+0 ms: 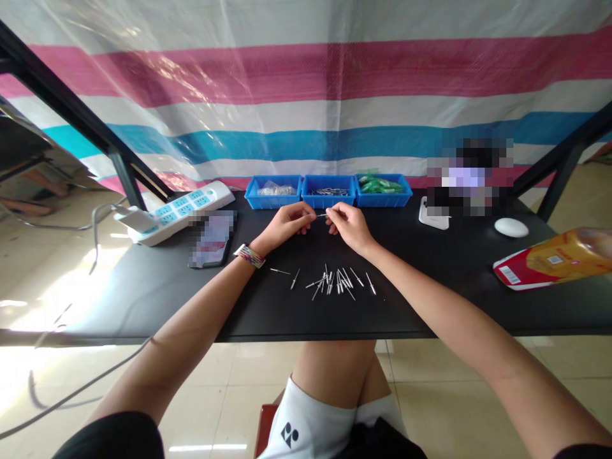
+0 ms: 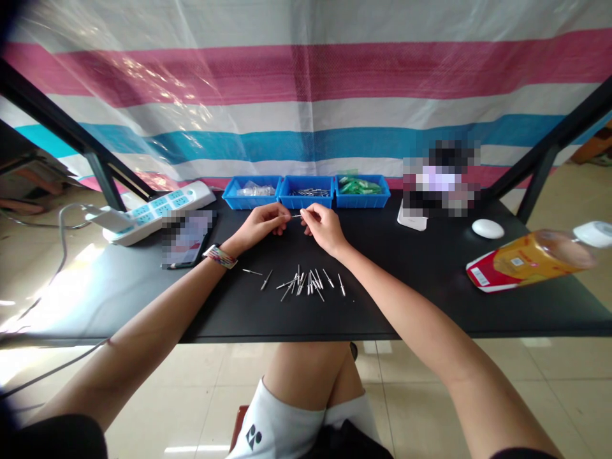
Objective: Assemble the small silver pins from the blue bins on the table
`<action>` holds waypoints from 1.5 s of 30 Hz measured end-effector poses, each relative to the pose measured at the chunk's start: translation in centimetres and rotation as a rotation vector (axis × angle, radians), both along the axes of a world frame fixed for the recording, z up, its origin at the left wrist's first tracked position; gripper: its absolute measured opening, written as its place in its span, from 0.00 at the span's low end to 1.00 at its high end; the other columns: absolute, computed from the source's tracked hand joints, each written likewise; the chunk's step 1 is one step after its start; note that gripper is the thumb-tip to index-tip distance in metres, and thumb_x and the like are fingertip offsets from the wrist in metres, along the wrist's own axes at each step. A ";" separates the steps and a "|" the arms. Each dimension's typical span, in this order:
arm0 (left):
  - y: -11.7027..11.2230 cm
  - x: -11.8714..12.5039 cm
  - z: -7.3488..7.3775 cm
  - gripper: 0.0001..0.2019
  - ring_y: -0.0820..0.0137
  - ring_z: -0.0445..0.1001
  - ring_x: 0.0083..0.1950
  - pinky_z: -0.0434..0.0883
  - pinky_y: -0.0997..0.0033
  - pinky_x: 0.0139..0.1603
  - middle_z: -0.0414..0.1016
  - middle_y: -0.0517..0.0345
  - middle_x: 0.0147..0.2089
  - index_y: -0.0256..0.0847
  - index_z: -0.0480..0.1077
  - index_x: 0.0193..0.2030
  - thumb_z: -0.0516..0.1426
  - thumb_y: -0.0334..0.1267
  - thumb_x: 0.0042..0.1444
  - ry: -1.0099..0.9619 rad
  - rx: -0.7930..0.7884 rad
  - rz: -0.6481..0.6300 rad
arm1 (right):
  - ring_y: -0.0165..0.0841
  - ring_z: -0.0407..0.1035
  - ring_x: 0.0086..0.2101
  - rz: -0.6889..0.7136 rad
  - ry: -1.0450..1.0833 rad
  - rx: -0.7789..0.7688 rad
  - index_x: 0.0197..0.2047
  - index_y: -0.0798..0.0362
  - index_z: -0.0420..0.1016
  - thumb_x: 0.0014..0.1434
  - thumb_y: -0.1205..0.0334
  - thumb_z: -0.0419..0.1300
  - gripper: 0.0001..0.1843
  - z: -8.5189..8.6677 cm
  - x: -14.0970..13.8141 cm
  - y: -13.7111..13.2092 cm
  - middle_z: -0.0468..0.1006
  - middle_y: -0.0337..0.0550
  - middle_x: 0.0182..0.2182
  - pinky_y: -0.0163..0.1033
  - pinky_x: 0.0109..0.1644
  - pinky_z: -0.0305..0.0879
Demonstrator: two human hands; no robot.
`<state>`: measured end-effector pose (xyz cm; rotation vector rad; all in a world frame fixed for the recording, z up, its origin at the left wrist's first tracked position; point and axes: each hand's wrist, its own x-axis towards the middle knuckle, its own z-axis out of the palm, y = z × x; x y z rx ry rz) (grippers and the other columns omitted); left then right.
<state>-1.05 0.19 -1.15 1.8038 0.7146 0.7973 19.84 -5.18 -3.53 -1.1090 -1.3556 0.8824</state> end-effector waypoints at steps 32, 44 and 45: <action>0.6 -0.5 -0.6 0.19 0.73 0.71 0.28 0.67 0.75 0.31 0.76 0.56 0.26 0.37 0.76 0.29 0.56 0.46 0.68 0.085 0.062 -0.038 | 0.31 0.73 0.25 0.056 0.096 -0.028 0.40 0.50 0.76 0.56 0.51 0.71 0.15 0.5 0.1 -0.4 0.82 0.39 0.30 0.36 0.28 0.73; 0.3 -0.2 -0.1 0.23 0.71 0.73 0.28 0.67 0.74 0.30 0.77 0.54 0.26 0.36 0.78 0.32 0.55 0.53 0.69 0.067 0.002 -0.027 | 0.32 0.72 0.26 -0.035 0.038 0.015 0.34 0.49 0.75 0.55 0.54 0.70 0.11 0.9 0.2 -0.4 0.76 0.36 0.27 0.36 0.26 0.71; 0.3 -0.2 -0.1 0.24 0.71 0.73 0.28 0.67 0.74 0.30 0.77 0.53 0.26 0.36 0.78 0.32 0.55 0.54 0.69 0.065 -0.001 -0.027 | 0.31 0.72 0.26 -0.081 0.051 0.035 0.34 0.49 0.75 0.55 0.53 0.70 0.11 1.1 0.3 -0.3 0.77 0.36 0.27 0.35 0.26 0.71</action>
